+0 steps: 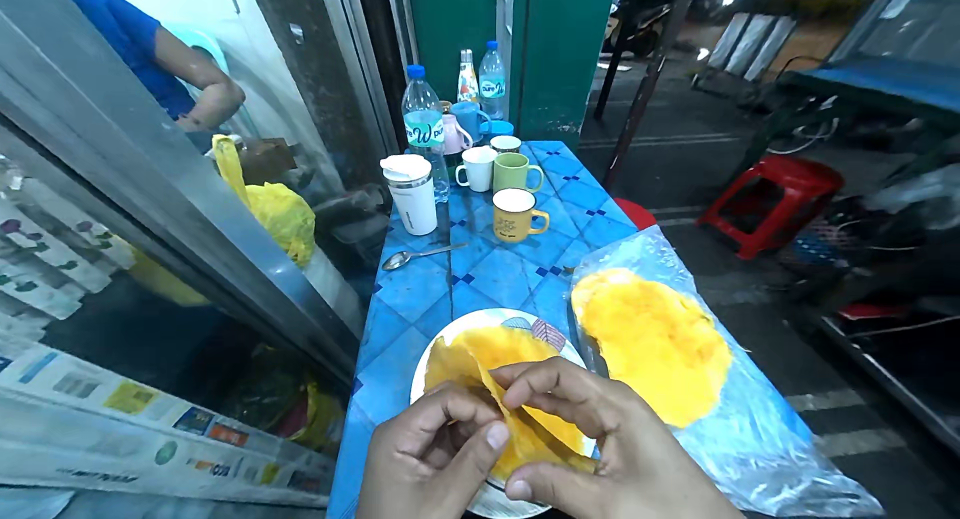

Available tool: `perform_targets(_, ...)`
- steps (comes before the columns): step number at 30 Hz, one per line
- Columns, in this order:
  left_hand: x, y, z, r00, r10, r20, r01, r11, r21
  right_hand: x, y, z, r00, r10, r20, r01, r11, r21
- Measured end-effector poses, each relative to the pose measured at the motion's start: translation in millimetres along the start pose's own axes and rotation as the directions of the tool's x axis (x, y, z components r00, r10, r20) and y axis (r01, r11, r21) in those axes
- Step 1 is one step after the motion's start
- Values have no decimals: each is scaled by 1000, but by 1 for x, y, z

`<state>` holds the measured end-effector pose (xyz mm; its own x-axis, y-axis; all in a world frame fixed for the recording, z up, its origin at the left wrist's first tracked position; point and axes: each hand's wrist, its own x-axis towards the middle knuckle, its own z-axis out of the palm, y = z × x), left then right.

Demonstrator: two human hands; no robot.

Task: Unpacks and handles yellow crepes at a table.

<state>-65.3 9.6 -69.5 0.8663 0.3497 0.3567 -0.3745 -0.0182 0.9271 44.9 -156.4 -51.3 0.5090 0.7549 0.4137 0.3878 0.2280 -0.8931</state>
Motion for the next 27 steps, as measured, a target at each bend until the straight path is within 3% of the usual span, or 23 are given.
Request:
perform_targets(17, -4, 10, 5, 997, -63, 35, 54, 973, 222, -10, 2, 1, 1000, -10, 27, 10, 1000, 12)
perform_targets(22, -6, 9, 4, 994, -107, -3, 105, 976, 193, -12, 2, 3, 999, -12, 40, 13, 1000, -10)
perform_targets(27, -10, 4, 2, 993, -112, 47, 106, 988, 115, -12, 1, 2, 997, 56, -53, -56, 998, 11)
